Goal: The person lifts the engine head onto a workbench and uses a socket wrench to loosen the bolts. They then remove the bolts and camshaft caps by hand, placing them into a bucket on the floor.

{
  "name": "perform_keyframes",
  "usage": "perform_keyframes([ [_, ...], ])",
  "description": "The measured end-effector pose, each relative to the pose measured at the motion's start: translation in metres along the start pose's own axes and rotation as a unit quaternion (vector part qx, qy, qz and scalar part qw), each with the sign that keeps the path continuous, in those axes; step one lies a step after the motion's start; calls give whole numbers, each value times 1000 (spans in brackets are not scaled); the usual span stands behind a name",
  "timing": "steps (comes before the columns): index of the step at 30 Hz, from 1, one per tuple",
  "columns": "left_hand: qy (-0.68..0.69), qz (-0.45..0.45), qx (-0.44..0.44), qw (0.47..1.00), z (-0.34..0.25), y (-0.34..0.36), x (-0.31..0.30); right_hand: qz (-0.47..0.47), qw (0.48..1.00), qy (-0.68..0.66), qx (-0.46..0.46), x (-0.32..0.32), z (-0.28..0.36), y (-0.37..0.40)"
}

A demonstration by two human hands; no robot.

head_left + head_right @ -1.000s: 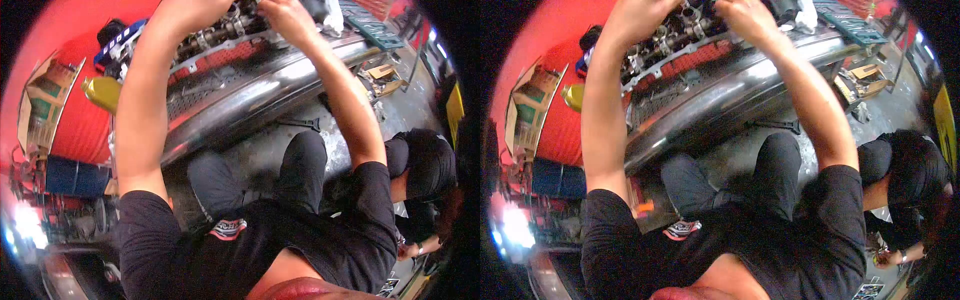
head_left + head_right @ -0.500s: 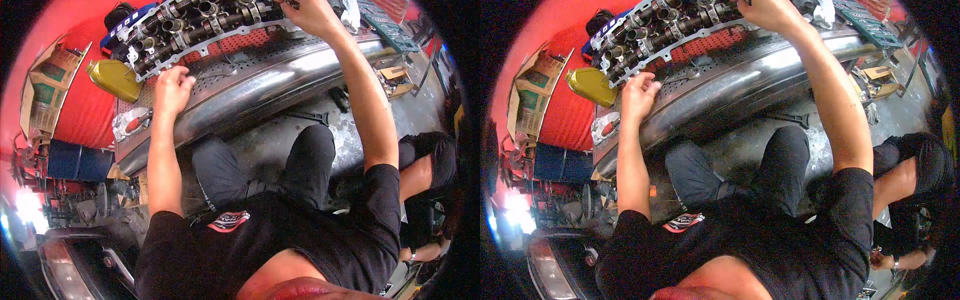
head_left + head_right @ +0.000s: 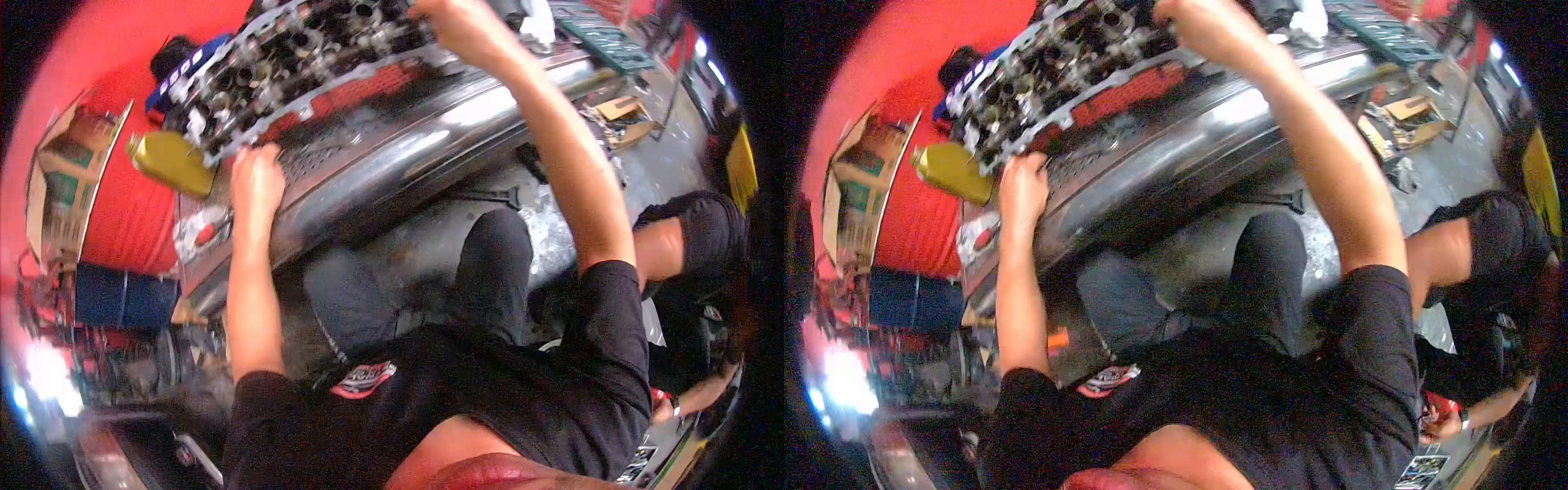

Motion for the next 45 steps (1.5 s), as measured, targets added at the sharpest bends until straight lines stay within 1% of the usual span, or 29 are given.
perform_keyframes([
  [1,-14,23,-12,1000,1,3,-3,-8,1000,-22,-11,-1,0,0],
  [2,7,36,-30,999,3,7,-7,-26,998,-49,17,-6,-1,0],
  [3,27,52,-52,997,5,7,-8,-103,993,-49,6,-14,-3,1],
  [5,44,-12,-43,998,-16,1,-36,-34,997,46,43,-12,0,-2],
  [6,51,-42,-42,997,-29,1,-52,68,994,77,36,10,-7,-5],
  [9,142,-35,-5,989,-84,-11,-79,37,990,118,-60,17,2,-6],
  [10,154,-67,32,985,-103,-15,-87,3,990,119,-70,10,7,-5],
  [13,191,-177,149,954,-159,-34,-106,2,999,23,-31,11,0,0],
  [16,103,-254,218,937,-212,-61,-106,-205,978,29,-23,-21,3,15],
  [17,63,-284,239,927,-225,-68,-104,-213,975,25,50,-21,-4,22],
  [19,-3,-247,277,929,-247,-85,-91,-226,954,17,196,-18,-6,51],
  [20,-24,-244,310,918,-257,-83,-93,-215,958,34,186,-12,1,55],
  [23,-56,-217,338,914,-270,-91,-81,-193,962,73,181,-3,12,61],
  [24,-63,-217,337,914,-272,-95,-79,-189,964,82,170,-3,15,60],
  [27,-47,-200,386,899,-278,-101,-74,-177,969,104,136,-4,22,54],
  [28,-27,-217,409,886,-280,-96,-81,-172,971,110,126,-3,25,53],
  [31,-102,-132,389,906,-286,-107,-70,-165,974,105,110,4,24,55],
  [32,-100,-155,382,905,-285,-105,-74,-165,976,99,107,7,23,56],
  [35,-28,-147,347,926,-280,-99,-91,-184,976,101,65,7,29,56],
  [37,12,-119,333,935,-280,-111,-87,-213,972,96,40,3,32,58],
  [38,33,-103,325,940,-279,-116,-84,-226,970,91,28,2,36,60],
  [39,62,-62,315,945,-277,-123,-78,-253,964,78,27,-2,41,65],
  [41,30,54,299,952,-283,-112,-91,-296,950,100,-21,-9,57,65],
  [43,-6,20,324,946,-287,-125,-72,-308,948,70,-50,-17,85,51],
  [44,4,4,333,943,-289,-126,-72,-277,959,24,-61,2,95,47],
  [45,-30,-30,371,928,-294,-121,-70,-244,967,-20,-73,22,106,43],
])
Point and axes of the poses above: each hand's wrist, its own y-axis away from the middle knuckle, its own x-axis out of the palm, z = x × y, the point moved 10 cm from there along -y, towards the middle knuckle, and after that the axes turned 15 degrees about -x, right-handed, at the moved point
